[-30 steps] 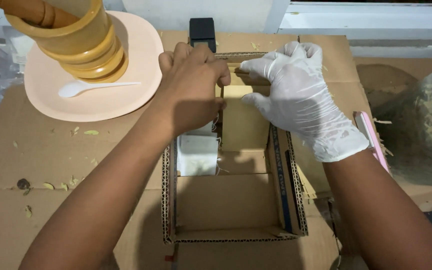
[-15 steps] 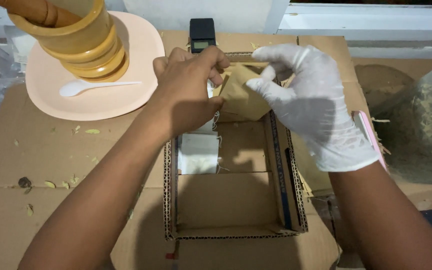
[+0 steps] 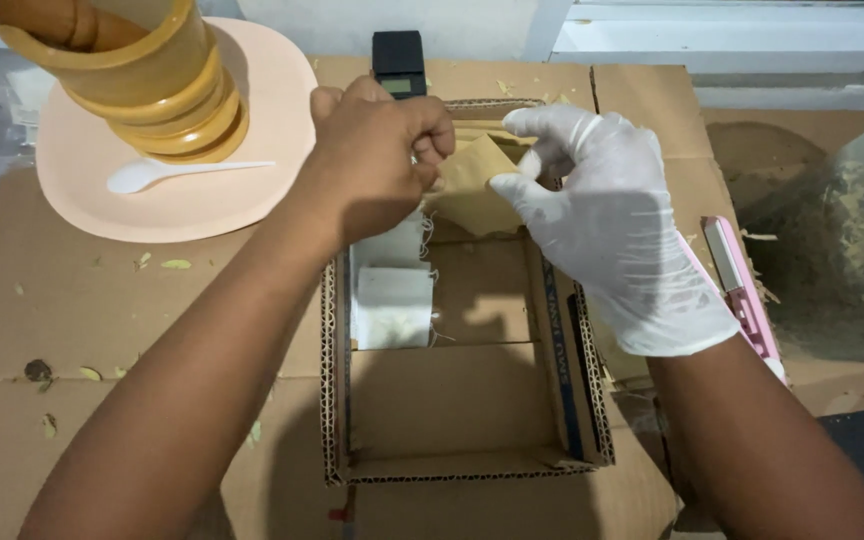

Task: Sealing tea bags with a handheld heat sealer and placing them into paper envelopes.

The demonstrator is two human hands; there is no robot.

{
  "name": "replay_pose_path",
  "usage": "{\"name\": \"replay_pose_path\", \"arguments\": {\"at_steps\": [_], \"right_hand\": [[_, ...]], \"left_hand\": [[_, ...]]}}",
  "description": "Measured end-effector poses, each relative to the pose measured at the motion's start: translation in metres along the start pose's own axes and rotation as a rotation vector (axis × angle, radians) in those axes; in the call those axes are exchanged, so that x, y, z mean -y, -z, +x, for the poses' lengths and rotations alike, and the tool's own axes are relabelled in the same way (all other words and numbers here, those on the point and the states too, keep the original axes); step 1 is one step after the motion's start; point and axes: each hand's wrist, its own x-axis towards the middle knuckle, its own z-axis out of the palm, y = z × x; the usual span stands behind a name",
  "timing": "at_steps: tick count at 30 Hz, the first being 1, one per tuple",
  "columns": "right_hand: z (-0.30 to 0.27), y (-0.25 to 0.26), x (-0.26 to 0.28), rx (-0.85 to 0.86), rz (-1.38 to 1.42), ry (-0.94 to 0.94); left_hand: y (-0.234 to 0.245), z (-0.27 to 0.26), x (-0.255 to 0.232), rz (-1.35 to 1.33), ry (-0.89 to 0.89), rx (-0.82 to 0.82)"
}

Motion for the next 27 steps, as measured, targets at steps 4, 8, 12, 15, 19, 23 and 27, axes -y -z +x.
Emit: {"name": "replay_pose_path", "arguments": {"at_steps": [4,8,12,15,19,23,27], "right_hand": [[0.002,0.003,0.003,0.042,-0.019,-0.003],[0.004,0.005,0.007,-0.009,0.001,-0.107],[0.001,0.000,-0.009,-0.062,0.104,-0.045],[0.000,0.000,-0.006,-0.025,0.097,-0.122],[-0.007,0.007,0.002,0.014,0.213,-0.118],[-0.004,0.001,-0.006,0.052,0.203,-0.031],[-0.001,-0.004,0.001,0.053,0.185,-0.172]], "left_hand": [[-0.004,0.002,0.013,0.027,-0.083,-0.091],[0.000,0.001,0.008,-0.021,-0.055,-0.016],[-0.012,0.008,0.014,0.069,-0.111,-0.025],[-0.016,0.014,0.017,0.089,-0.124,-0.006],[-0.014,0.017,0.017,0.099,-0.095,0.034],[-0.021,0.018,0.032,0.081,-0.187,-0.052],[-0.013,0.011,0.033,0.041,-0.234,-0.065]]}}
